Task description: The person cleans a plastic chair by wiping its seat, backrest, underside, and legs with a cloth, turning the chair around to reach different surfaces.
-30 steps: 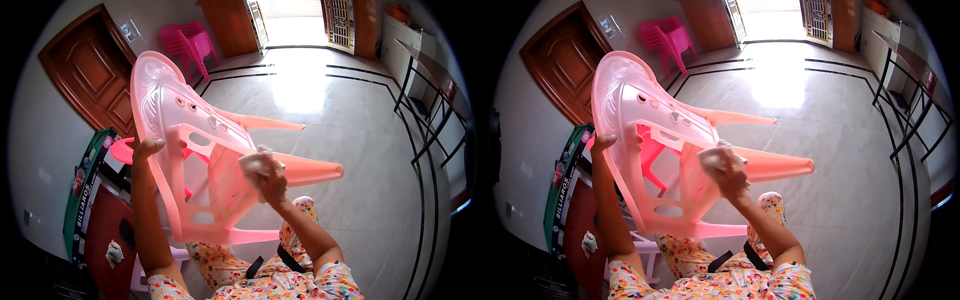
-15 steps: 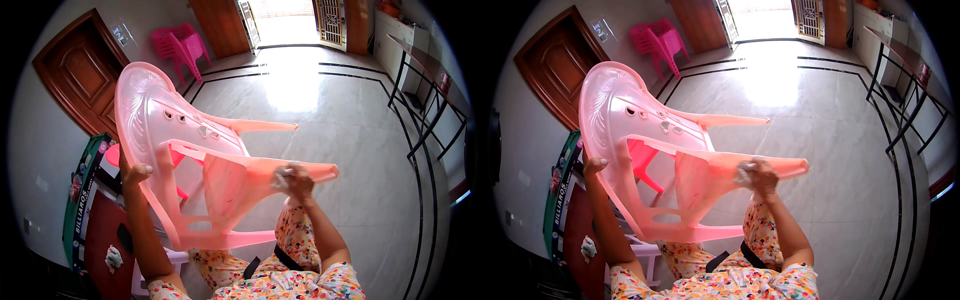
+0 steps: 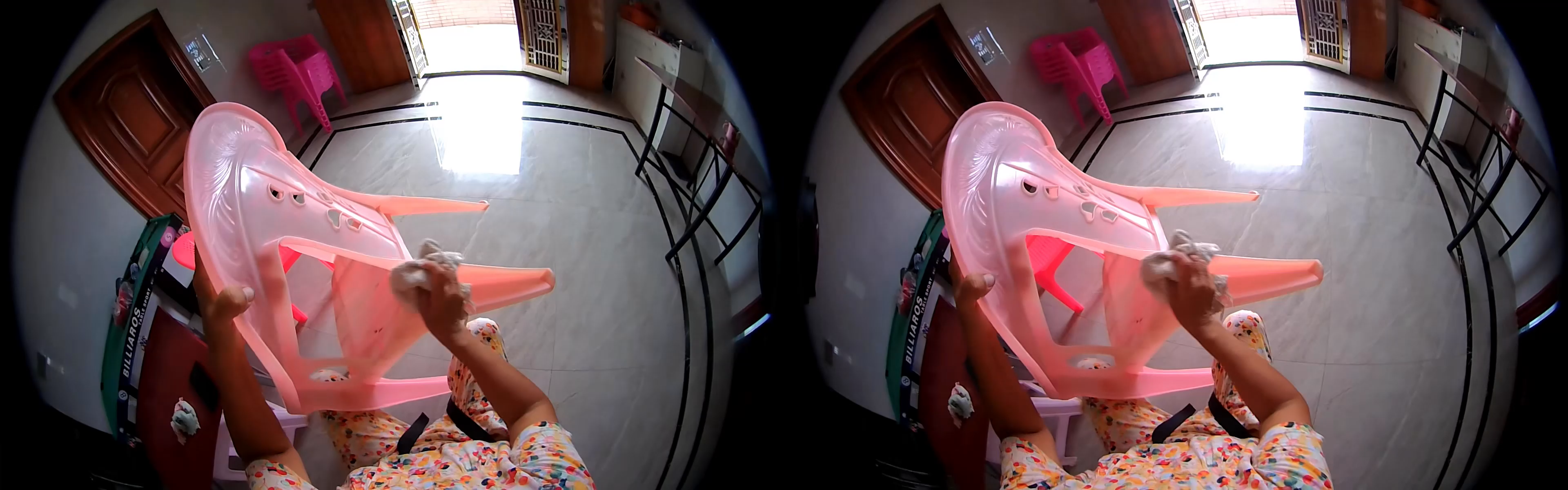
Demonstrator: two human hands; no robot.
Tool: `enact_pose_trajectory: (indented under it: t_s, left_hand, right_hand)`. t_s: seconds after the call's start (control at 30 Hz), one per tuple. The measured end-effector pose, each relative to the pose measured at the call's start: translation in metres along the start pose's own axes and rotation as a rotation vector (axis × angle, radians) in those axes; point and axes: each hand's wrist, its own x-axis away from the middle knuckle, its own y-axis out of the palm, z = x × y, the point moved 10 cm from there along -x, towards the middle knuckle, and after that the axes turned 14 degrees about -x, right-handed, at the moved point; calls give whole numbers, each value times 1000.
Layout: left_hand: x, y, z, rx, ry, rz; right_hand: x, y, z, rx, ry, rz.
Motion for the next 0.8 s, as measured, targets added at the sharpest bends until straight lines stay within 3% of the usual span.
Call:
enact_pose_trajectory:
  t_s: [0.07,0.17,0.33,0.4,0.43,0.5,0.63,0.7,0.77,0.8]
  left_hand:
    - [1,3,-3,-14,-22,-51]
    - [4,2,-1,7,-8,-20]
    - [8,6,4,1,-18,9]
    - [8,6,2,-24,6,9]
    - [8,6,4,-52,32,3]
    - [9,10,9,-34,58,16]
    - [8,12,12,-24,94,22]
    - [8,10,9,-35,89,22]
    - [7,7,5,-47,86,19]
    - [7,4,3,-62,79,12]
  right_hand:
    - [-3,10,-10,-44,-51,-26]
    - [0,27,-6,146,-79,-226]
    - [16,-24,89,299,258,-207]
    - [24,-67,125,296,282,-24]
    - [30,-86,144,184,491,28]
    - [36,-107,157,254,679,61]
    - [35,-70,137,25,547,9]
    - [17,-40,63,66,93,-4]
    - [23,-3,50,-53,284,-49]
    - [19,11,27,-54,160,-89]
